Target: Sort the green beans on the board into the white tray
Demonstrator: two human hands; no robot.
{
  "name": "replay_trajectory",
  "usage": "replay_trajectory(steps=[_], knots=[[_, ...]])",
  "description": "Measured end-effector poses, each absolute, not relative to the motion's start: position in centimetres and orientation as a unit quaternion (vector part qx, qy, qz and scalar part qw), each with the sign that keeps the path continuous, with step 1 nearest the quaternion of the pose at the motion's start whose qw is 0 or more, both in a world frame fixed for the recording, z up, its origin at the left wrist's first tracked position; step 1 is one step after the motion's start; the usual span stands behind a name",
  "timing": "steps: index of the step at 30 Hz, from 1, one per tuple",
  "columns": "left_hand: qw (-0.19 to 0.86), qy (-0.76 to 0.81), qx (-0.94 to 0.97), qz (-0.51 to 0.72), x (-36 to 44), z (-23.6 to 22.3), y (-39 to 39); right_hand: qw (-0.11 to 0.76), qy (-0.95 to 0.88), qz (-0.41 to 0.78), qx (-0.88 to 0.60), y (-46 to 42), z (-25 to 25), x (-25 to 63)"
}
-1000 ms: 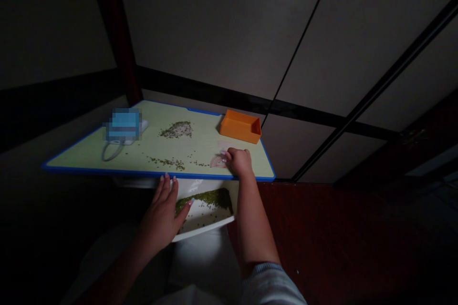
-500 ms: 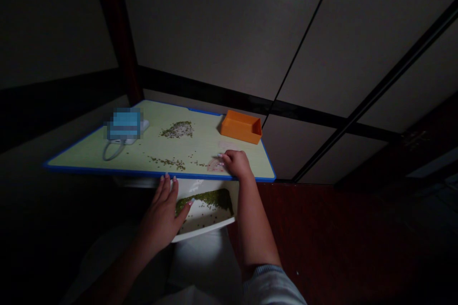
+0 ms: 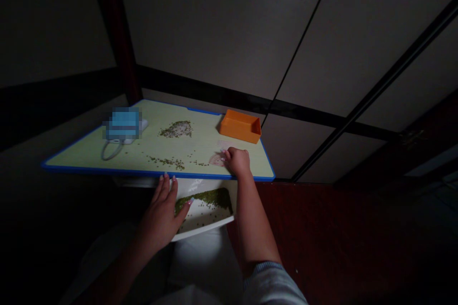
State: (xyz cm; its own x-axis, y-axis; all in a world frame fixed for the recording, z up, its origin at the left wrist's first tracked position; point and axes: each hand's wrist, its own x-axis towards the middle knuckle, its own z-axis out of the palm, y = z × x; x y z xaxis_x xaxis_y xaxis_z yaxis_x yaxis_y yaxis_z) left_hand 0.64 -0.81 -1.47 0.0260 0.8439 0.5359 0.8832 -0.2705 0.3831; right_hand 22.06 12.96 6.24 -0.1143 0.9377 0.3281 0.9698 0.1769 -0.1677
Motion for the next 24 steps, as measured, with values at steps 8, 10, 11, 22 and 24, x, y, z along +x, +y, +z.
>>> replay_trajectory(steps=[8,10,11,22,24], knots=[[0.021,-0.601,-0.717,-0.353,0.59,-1.49,-0.83,0.184,-0.759,-0.036,-0.623,13.07,5.95,22.07],[0.024,-0.599,-0.719,-0.351,0.59,-1.49,-0.84,0.189,-0.762,-0.031,-0.618,13.07,5.89,22.10],[0.025,-0.599,-0.719,-0.350,0.59,-1.48,-0.85,0.191,-0.764,-0.028,-0.616,13.06,5.86,22.13],[0.022,-0.597,-0.713,-0.366,0.68,-1.44,-0.92,0.199,-0.772,-0.010,-0.603,12.67,6.14,22.29],[0.020,-0.599,-0.713,-0.364,0.67,-1.46,-0.91,0.197,-0.775,-0.013,-0.600,12.62,6.22,22.14]])
